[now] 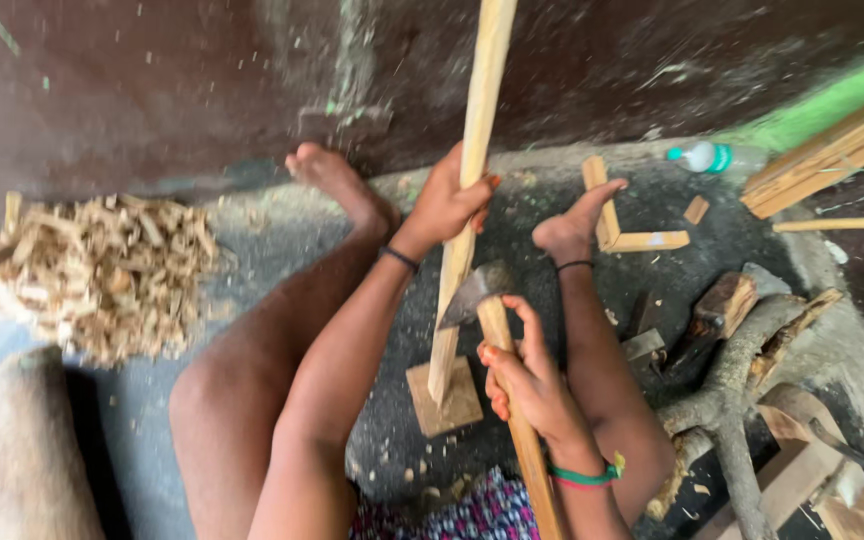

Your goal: The person sits on the floor and uses a hammer to strike a wooden chisel, carving a long wooden stick that is held vertically against a wall. Wood shavings accumulate on the floor as the person repeatedly strikes the chisel to shape the wood.

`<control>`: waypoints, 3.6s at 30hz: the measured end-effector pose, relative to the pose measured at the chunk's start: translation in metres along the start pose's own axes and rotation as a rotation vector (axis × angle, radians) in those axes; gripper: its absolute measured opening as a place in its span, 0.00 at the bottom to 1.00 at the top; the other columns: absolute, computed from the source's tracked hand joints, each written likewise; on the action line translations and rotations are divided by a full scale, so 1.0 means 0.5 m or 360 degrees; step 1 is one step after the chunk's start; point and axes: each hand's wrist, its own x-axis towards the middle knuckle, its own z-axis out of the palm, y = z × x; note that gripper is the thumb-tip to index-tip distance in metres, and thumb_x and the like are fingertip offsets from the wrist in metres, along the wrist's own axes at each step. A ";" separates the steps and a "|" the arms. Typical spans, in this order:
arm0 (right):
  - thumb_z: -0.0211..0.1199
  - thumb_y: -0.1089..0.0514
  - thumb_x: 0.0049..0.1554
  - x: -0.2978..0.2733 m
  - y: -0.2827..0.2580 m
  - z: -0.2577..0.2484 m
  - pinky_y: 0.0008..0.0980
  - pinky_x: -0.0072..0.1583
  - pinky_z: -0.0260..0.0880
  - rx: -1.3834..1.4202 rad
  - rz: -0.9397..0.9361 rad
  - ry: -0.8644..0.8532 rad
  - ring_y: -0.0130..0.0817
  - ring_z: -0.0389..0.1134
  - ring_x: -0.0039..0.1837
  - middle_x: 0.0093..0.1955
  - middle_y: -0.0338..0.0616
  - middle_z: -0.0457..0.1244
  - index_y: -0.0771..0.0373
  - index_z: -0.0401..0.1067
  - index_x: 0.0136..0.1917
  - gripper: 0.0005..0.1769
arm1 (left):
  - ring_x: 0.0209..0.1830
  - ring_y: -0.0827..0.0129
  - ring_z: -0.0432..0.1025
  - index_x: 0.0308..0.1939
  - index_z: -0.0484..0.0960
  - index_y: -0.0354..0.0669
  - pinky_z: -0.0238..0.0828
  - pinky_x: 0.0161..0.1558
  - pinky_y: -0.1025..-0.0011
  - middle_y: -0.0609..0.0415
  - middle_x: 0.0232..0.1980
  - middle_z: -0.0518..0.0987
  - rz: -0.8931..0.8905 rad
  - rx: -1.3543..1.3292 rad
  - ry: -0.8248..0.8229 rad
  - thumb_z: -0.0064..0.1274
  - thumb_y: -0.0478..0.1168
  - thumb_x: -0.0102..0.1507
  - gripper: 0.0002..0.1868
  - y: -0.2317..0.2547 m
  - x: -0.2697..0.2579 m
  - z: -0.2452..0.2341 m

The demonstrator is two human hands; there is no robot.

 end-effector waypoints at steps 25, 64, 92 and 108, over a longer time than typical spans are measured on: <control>0.54 0.63 0.58 -0.053 -0.116 -0.039 0.24 0.27 0.61 -0.0160 -0.0135 0.0202 0.25 0.59 0.28 0.44 0.45 0.61 0.46 0.49 0.71 0.31 | 0.16 0.73 0.70 0.51 0.66 0.36 0.68 0.18 0.72 0.56 0.28 0.72 0.0005 0.0108 -0.0040 0.47 0.31 0.62 0.14 0.037 0.003 0.007; 0.53 0.64 0.59 0.020 0.051 -0.008 0.25 0.24 0.59 0.0088 -0.0032 0.0028 0.25 0.58 0.26 0.42 0.45 0.60 0.47 0.43 0.77 0.37 | 0.19 0.72 0.75 0.54 0.68 0.32 0.73 0.21 0.70 0.54 0.30 0.77 -0.0017 0.0433 -0.0062 0.51 0.33 0.64 0.17 0.065 0.027 0.004; 0.55 0.64 0.59 -0.024 -0.064 -0.017 0.27 0.26 0.61 -0.0110 -0.0138 0.0074 0.25 0.58 0.26 0.44 0.47 0.62 0.47 0.46 0.73 0.33 | 0.20 0.73 0.77 0.60 0.65 0.35 0.75 0.24 0.71 0.55 0.30 0.78 0.0011 0.0608 -0.0118 0.51 0.36 0.63 0.23 0.095 0.008 0.004; 0.54 0.61 0.60 0.023 0.092 -0.012 0.26 0.24 0.59 -0.0025 0.0178 0.0097 0.24 0.59 0.26 0.40 0.41 0.61 0.40 0.47 0.76 0.35 | 0.23 0.72 0.79 0.55 0.68 0.33 0.78 0.27 0.71 0.52 0.35 0.81 0.0031 0.0667 -0.0089 0.52 0.36 0.62 0.19 0.088 0.017 -0.012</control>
